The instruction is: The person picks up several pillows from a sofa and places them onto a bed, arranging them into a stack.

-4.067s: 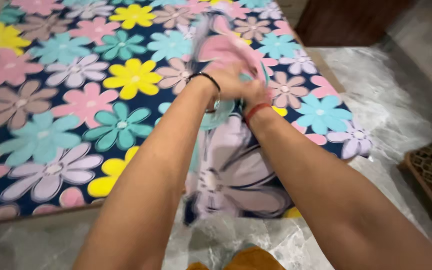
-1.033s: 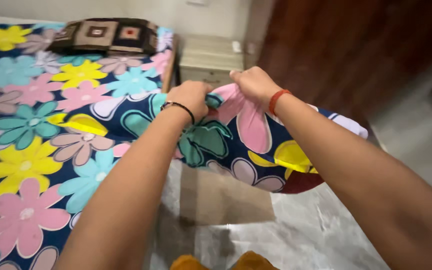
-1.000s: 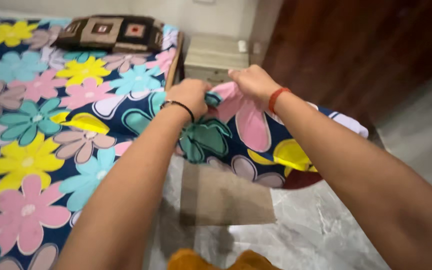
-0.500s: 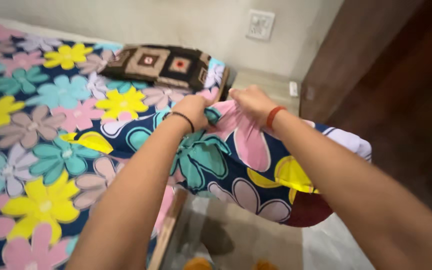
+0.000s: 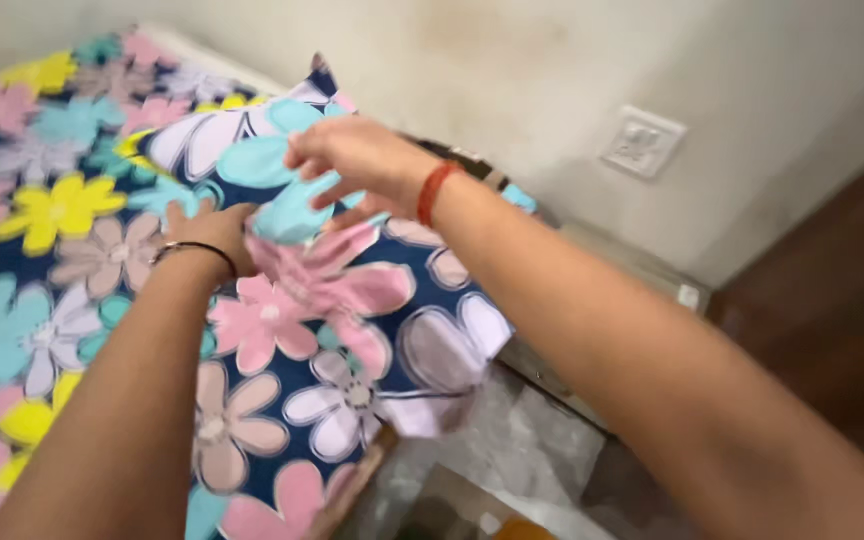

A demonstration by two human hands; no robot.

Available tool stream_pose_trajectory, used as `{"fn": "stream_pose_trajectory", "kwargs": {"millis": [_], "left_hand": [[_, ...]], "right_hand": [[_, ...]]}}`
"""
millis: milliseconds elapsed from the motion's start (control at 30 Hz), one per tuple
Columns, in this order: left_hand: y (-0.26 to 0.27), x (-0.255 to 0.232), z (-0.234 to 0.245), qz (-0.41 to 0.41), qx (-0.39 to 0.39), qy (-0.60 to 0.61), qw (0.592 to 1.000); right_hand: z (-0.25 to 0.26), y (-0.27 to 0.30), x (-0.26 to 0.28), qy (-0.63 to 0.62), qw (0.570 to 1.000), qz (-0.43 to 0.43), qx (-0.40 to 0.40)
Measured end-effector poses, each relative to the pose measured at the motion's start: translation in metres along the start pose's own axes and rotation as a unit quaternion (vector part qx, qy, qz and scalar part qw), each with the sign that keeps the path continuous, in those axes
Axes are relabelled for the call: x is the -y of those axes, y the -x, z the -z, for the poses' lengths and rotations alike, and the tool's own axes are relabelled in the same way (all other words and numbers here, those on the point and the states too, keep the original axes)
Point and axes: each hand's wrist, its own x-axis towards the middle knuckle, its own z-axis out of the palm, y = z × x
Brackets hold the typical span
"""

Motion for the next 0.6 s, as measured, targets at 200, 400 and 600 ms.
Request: {"fn": "stream_pose_trajectory", "kwargs": {"millis": [200, 400, 600], "left_hand": [[-0.013, 0.003, -0.106, 0.144, 0.049, 0.237, 0.960], [-0.033, -0.039, -0.164, 0.260, -0.075, 0.390, 0.880], [-0.056, -0.058, -0.230, 0.374, -0.108, 0.447, 0.805]], "right_hand": [[0.065, -0.059, -0.031, 0.061, 0.997, -0.029, -0.020], [0.114, -0.142, -0.096, 0.084, 0.993, -0.078, -0.015], [0.136, -0.244, -0.185, 0.165, 0.986, -0.027, -0.021]]}}
